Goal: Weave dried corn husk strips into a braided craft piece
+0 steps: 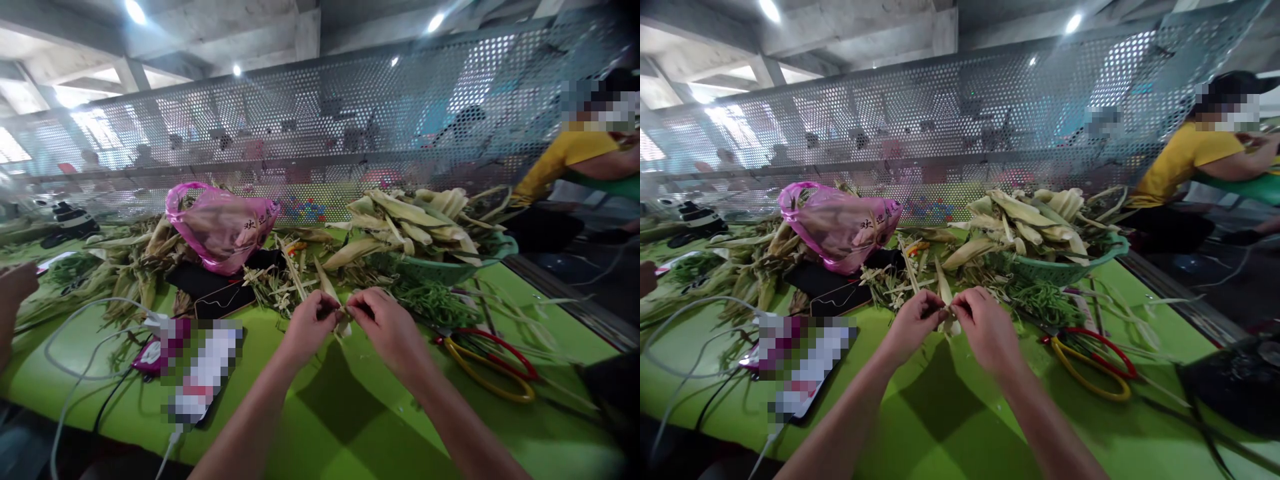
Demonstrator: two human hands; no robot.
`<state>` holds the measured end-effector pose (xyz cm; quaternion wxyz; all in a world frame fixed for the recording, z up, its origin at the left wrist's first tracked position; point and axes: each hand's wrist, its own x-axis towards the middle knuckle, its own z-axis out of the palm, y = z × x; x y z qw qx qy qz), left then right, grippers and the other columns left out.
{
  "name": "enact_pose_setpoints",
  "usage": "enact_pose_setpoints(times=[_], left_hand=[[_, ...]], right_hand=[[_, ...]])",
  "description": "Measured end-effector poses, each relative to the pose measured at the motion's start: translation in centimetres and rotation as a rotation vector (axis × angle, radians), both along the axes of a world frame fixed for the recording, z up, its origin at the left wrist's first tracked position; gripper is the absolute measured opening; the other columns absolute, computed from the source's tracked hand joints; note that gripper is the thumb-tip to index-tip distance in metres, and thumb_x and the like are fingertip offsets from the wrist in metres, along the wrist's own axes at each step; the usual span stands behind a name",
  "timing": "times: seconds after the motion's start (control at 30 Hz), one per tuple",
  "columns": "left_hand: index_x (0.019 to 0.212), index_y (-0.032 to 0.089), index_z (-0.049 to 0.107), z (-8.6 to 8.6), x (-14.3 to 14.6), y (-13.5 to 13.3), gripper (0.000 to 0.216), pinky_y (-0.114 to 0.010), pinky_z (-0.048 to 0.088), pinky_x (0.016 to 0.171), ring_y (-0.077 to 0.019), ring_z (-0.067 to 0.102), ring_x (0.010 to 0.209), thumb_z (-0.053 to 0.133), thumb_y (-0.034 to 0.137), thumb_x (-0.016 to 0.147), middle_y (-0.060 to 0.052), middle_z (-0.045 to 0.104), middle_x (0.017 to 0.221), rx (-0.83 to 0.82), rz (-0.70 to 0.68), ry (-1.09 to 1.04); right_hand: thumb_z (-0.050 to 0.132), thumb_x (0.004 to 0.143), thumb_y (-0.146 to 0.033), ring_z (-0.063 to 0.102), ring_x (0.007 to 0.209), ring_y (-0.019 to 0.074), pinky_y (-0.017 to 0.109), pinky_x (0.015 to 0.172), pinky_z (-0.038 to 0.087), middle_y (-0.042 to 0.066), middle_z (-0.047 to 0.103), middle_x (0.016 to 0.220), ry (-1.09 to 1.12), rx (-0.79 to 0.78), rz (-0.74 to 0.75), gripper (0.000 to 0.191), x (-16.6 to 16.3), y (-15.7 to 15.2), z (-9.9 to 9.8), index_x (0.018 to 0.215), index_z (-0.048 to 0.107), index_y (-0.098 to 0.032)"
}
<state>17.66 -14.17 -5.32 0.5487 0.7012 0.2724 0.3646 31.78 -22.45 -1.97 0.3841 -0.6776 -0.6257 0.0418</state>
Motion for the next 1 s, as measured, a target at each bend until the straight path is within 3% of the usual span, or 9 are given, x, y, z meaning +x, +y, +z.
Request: enact_pose_setpoints(times=[0.37, 0.67, 0.8, 1.0], left_hand=[[0.083, 0.016, 0.054, 0.5, -0.2, 0.0, 0.016, -0.024, 0.04, 0.065, -0.0111, 0.052, 0.069, 0.064, 0.027, 0.078, 0.001, 0.056, 0.075, -0.023, 0.022, 0.001], [0.076, 0.016, 0.053, 0.5, -0.3, 0.1, 0.017, -0.021, 0.037, 0.058, -0.0091, 0.047, 0.062, 0.065, 0.028, 0.076, 0.003, 0.053, 0.067, -0.057, 0.014, -0.018], [0.072, 0.017, 0.051, 0.5, -0.2, 0.2, 0.021, -0.021, 0.037, 0.054, -0.008, 0.045, 0.058, 0.066, 0.031, 0.075, 0.003, 0.051, 0.065, -0.125, 0.002, -0.1], [0.072, 0.018, 0.049, 0.6, 0.1, -0.2, 0.027, -0.023, 0.042, 0.056, -0.0089, 0.049, 0.057, 0.067, 0.038, 0.074, 0.003, 0.052, 0.065, -0.219, 0.001, -0.2]], right_hand=[[0.055, 0.083, -0.027, 0.062, 0.072, 0.0184, 0.03, 0.067, 0.047, 0.003, 0.068, 0.08, 0.255, -0.008, 0.019, 0.009, -0.2, 0.2, -0.4, 0.084, 0.063, -0.022], [0.054, 0.084, -0.025, 0.059, 0.069, 0.0178, 0.03, 0.064, 0.045, 0.003, 0.065, 0.077, 0.205, 0.009, 0.033, 0.009, -0.9, -0.1, 0.0, 0.082, 0.062, -0.021], [0.055, 0.085, -0.027, 0.059, 0.074, 0.0181, 0.031, 0.068, 0.047, 0.004, 0.063, 0.083, 0.309, 0.048, 0.093, 0.01, -0.8, 0.1, -0.1, 0.091, 0.058, -0.022], [0.076, 0.066, -0.036, 0.055, 0.09, 0.0227, 0.037, 0.078, 0.049, 0.008, 0.056, 0.099, 0.383, 0.13, -0.016, 0.051, -0.1, 0.9, -1.3, 0.108, 0.051, -0.022]])
